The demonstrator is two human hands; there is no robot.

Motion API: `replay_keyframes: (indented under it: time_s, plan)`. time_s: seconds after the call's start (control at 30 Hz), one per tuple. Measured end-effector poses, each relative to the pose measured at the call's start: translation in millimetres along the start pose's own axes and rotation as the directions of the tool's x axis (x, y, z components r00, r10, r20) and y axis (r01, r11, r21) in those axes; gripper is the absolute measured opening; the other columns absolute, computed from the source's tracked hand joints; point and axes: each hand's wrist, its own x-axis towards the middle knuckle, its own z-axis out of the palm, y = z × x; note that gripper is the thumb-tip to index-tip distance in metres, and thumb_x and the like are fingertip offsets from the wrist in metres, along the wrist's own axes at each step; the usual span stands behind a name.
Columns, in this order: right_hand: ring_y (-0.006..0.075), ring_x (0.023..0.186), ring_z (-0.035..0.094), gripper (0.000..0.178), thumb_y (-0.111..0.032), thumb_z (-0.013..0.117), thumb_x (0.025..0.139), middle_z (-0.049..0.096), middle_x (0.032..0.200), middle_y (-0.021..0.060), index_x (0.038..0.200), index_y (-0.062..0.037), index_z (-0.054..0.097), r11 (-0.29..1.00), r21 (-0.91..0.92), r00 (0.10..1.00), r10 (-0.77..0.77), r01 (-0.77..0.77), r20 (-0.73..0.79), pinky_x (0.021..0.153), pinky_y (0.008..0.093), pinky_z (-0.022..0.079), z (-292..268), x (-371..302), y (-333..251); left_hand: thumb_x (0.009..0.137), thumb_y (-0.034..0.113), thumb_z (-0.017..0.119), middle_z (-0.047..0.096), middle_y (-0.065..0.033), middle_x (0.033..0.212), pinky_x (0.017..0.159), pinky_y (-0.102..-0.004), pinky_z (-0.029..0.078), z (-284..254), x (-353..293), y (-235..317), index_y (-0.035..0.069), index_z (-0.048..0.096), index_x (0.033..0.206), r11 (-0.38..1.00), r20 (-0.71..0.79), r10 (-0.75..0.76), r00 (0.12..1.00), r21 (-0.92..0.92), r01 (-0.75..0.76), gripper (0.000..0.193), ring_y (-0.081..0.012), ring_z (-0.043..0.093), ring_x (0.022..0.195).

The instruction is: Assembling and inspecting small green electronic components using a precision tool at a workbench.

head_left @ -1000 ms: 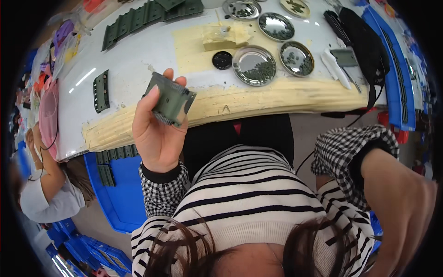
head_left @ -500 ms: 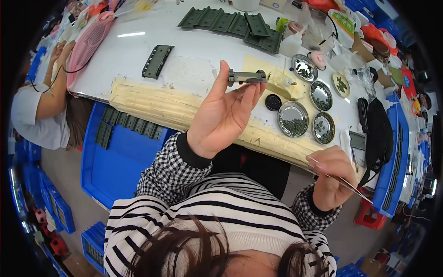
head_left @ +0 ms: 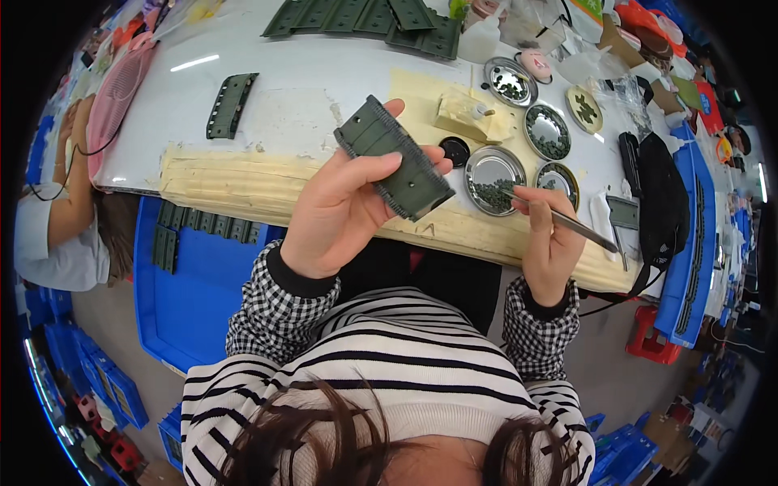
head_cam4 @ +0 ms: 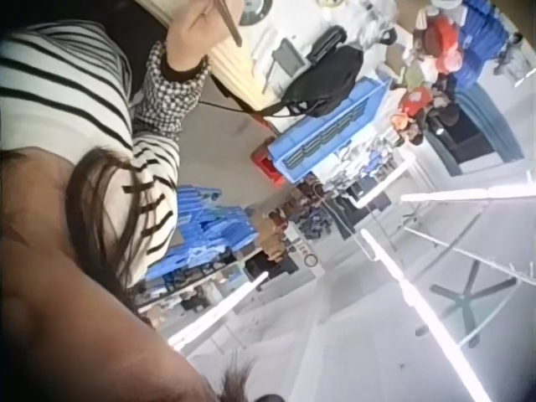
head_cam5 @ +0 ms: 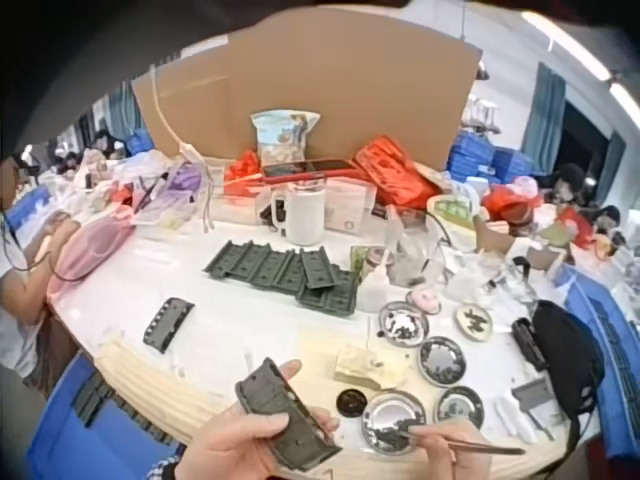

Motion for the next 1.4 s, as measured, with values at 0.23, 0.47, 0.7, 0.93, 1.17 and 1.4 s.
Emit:
replay_keyframes:
  time_s: [0.23, 0.47, 0.7, 0.93, 1.17, 1.4]
  plan:
    - [0.0230, 0.069, 0.052, 0.012, -0.014, 0.062, 0.089, 0.062, 0.075, 0.0069, 0.088, -0.0037, 0.068, 0.978, -0.192, 0.996, -0.067, 0.077, 0.062, 0.066, 0.0326, 0.038, 5.2, 7.4, 13.5, 0.092, 0.004, 0.051, 0.056, -0.0188, 0.122, 0.093, -0.0424, 0.052, 0.9, -2.8, -6.2, 0.001, 0.031, 0.142, 0.989, -0.124, -0.083, 0.989, 0.110, 0.097, 0.054, -0.0295, 0.057, 0.116]
    - [0.0233, 0.068, 0.051, 0.012, -0.015, 0.062, 0.089, 0.062, 0.073, 0.0061, 0.086, -0.0045, 0.068, 0.971, -0.233, 0.998, -0.044, 0.054, 0.050, 0.066, 0.0330, 0.037, 6.0, 7.1, 13.5, 0.094, 0.006, 0.051, 0.052, -0.0193, 0.127, 0.090, -0.0397, 0.054, 4.2, -5.7, -13.2, 0.009, 0.026, 0.146, 0.979, -0.045, 0.012, 0.999, 0.202, -0.003, 0.058, -0.0287, 0.060, 0.110]
    - [0.0226, 0.068, 0.050, 0.012, -0.014, 0.063, 0.088, 0.061, 0.073, 0.0059, 0.086, -0.0045, 0.069, 0.973, -0.223, 0.998, -0.059, 0.066, 0.038, 0.066, 0.0330, 0.037, 6.7, 7.8, 15.7, 0.099, 0.012, 0.046, 0.051, -0.0175, 0.129, 0.088, -0.0372, 0.055, 0.2, -4.9, -14.8, 0.006, 0.042, 0.130, 0.961, -0.028, -0.036, 0.999, 0.272, 0.042, 0.032, -0.0266, 0.062, 0.106]
    - [0.0225, 0.068, 0.050, 0.010, -0.013, 0.063, 0.088, 0.062, 0.074, 0.0058, 0.086, -0.0043, 0.068, 0.964, -0.250, 0.996, -0.077, 0.087, 0.049, 0.066, 0.0329, 0.037, 7.4, 10.2, 13.7, 0.101, 0.019, 0.044, 0.051, -0.0159, 0.128, 0.088, -0.0370, 0.055, -0.8, -3.9, -17.5, 0.005, 0.049, 0.108, 0.962, -0.029, -0.061, 0.998, 0.266, 0.066, 0.016, -0.0265, 0.063, 0.106]
    - [0.0188, 0.069, 0.053, 0.013, -0.011, 0.059, 0.092, 0.062, 0.076, 0.0058, 0.088, -0.0023, 0.068, 0.979, -0.191, 0.997, -0.056, 0.067, 0.059, 0.066, 0.0302, 0.041, 5.2, 10.2, 11.8, 0.102, 0.021, 0.042, 0.052, -0.0156, 0.126, 0.087, -0.0370, 0.055, 1.1, -3.9, -19.7, 0.005, 0.048, 0.104, 0.963, -0.016, -0.092, 0.996, 0.254, 0.094, 0.018, -0.0275, 0.063, 0.106]
    - [0.0128, 0.075, 0.059, 0.037, -0.025, 0.045, 0.101, 0.060, 0.084, 0.0089, 0.093, 0.0041, 0.065, 0.867, 0.493, 0.974, -0.049, -0.070, 0.223, 0.069, 0.0242, 0.047, 13.8, 21.1, -24.7, 0.104, 0.032, 0.034, 0.056, -0.0149, 0.115, 0.083, -0.0376, 0.056, 5.0, 1.6, -29.3, 0.004, 0.048, 0.100, 0.956, 0.129, -0.261, 0.957, 0.172, 0.238, 0.032, -0.0302, 0.063, 0.103]
